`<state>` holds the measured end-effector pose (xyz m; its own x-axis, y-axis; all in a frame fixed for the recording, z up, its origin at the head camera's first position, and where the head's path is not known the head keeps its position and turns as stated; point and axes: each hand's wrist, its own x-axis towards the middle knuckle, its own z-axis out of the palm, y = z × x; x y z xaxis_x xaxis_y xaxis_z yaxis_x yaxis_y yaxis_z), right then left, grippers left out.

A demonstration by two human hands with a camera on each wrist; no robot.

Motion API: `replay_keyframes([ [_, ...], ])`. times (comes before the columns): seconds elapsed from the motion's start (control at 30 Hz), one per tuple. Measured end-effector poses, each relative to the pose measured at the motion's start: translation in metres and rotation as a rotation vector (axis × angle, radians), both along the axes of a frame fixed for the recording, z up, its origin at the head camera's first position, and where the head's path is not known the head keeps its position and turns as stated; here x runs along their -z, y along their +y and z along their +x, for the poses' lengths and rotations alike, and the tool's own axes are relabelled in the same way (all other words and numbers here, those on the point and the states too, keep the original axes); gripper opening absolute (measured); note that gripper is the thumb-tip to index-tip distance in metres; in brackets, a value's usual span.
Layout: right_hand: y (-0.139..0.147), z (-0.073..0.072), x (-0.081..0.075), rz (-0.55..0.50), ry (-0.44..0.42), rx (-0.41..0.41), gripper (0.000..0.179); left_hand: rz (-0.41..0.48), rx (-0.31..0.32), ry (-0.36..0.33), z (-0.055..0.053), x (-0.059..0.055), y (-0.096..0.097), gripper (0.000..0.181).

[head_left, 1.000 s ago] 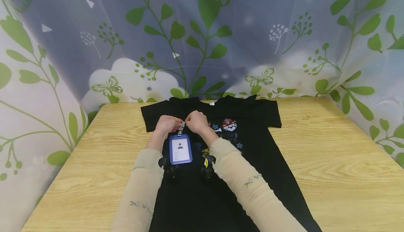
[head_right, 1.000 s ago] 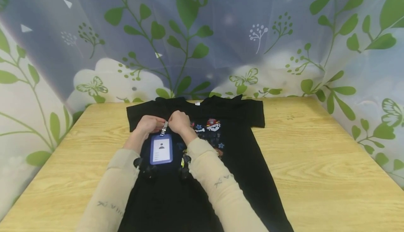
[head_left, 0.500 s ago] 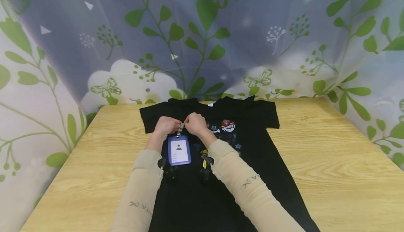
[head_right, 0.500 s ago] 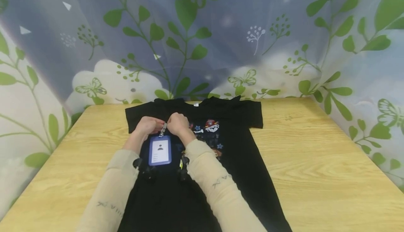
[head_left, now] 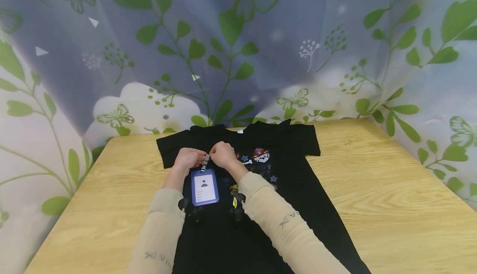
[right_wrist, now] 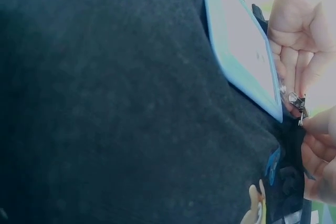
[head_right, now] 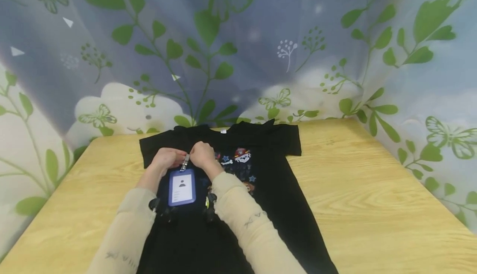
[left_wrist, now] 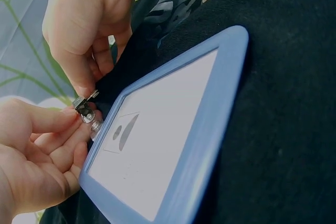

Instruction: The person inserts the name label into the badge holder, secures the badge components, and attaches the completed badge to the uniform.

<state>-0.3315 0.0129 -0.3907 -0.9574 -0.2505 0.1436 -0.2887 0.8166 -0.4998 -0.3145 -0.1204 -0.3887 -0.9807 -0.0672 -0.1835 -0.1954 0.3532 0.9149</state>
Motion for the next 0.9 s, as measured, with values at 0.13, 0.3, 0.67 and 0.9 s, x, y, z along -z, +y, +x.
replay_keyframes([
  [0.13,-0.0018,0.0021,0.0000,-0.012,0.016,-0.004,0.016,0.006,-0.006,0.008,0.0009,0.0029,-0.0014,0.023],
  [0.3,-0.0017,0.0033,-0.0004,-0.022,0.026,0.019,0.015,0.006,-0.008,0.013,0.0003,0.0023,-0.0004,0.023],
  [0.67,-0.0006,0.0020,-0.0012,-0.042,0.026,0.008,0.015,-0.010,0.007,0.002,-0.0022,0.0011,-0.0007,0.022],
  [0.9,-0.0004,0.0018,0.0006,-0.058,0.002,-0.005,0.016,0.000,0.014,-0.020,-0.0034,0.0022,-0.0034,0.023],
])
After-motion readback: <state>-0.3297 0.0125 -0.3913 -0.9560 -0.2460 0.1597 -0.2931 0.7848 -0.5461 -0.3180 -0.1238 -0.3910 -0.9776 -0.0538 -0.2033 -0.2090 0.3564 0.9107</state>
